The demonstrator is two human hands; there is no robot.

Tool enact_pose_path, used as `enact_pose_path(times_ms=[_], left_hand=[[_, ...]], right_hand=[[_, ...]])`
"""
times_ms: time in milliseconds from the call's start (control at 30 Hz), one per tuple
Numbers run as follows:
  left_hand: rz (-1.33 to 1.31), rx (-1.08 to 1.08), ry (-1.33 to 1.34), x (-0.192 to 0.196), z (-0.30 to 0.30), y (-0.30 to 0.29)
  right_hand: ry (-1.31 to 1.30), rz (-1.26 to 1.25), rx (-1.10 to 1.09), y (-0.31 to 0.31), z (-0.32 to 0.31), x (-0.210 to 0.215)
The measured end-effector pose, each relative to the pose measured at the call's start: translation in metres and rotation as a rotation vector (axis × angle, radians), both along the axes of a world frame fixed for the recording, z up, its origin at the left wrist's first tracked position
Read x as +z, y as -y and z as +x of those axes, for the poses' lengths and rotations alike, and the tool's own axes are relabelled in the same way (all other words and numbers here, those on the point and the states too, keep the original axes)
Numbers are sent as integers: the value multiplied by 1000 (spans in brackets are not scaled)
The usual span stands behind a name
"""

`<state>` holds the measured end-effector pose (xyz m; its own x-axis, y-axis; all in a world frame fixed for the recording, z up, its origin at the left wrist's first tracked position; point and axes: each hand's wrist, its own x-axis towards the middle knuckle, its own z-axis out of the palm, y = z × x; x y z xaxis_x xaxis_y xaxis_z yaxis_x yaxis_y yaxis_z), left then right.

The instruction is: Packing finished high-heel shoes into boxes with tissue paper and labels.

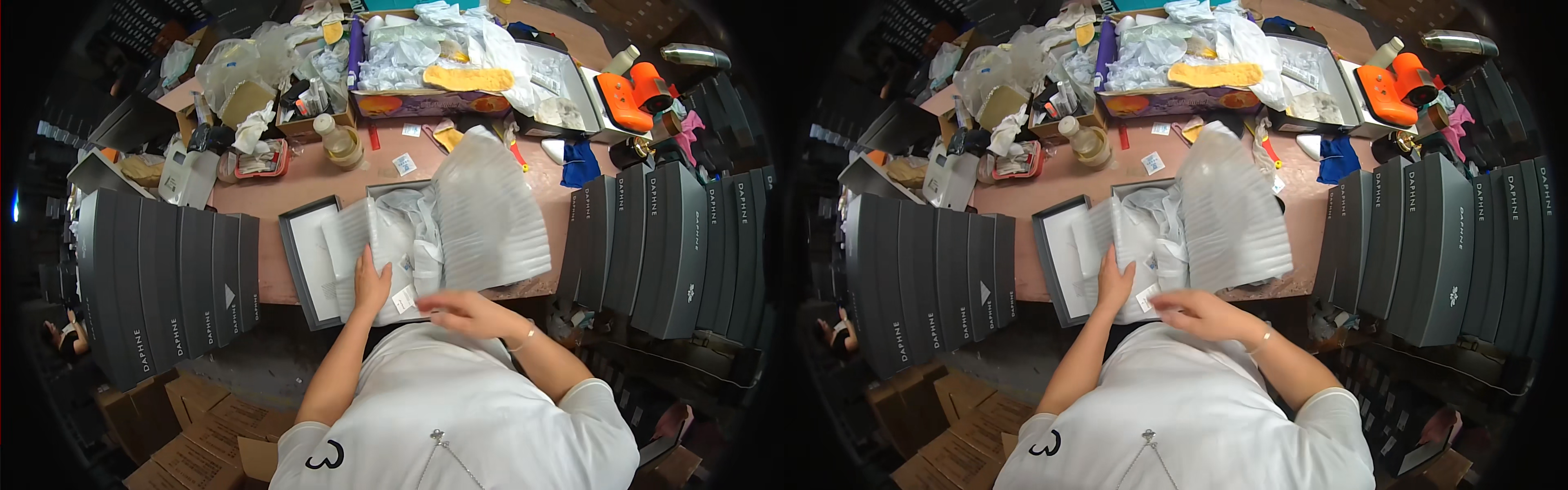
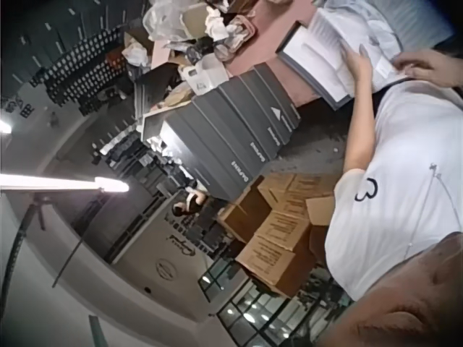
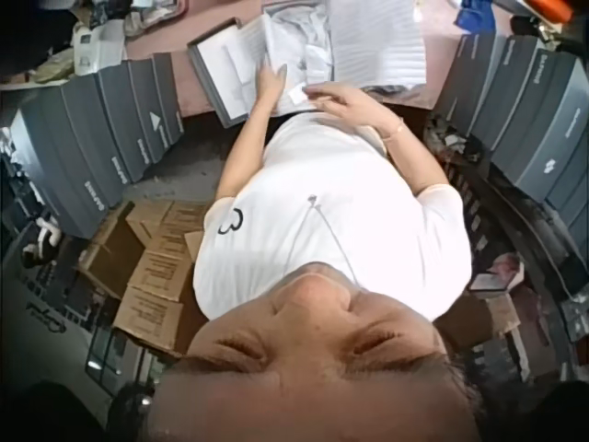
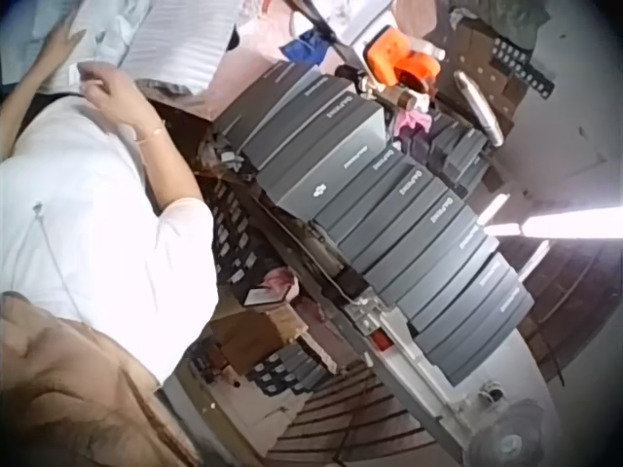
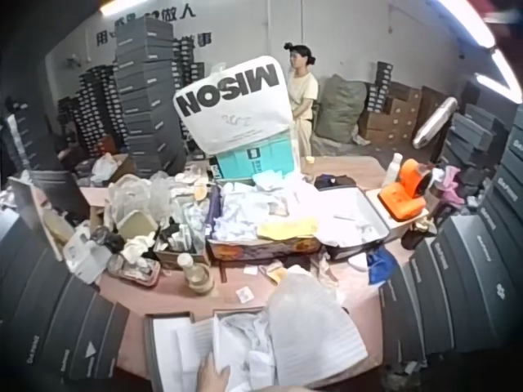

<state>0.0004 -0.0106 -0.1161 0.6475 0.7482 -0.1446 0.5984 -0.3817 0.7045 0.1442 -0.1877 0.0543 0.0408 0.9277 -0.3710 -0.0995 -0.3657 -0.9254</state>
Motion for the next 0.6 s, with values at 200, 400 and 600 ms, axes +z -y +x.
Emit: enact_pose_path(times_ms=[200,400,600], left_hand=[[-47,5,-7,51,-12,-46],[-661,151,285,136,-43,-65],[-838,221,294,72,-47,-37]], right_hand=[[1244,48,-323,-32,33,-34],[-1025,78,-593,-74,-23,-117],[-898,-262,-402,-63,15,-125]])
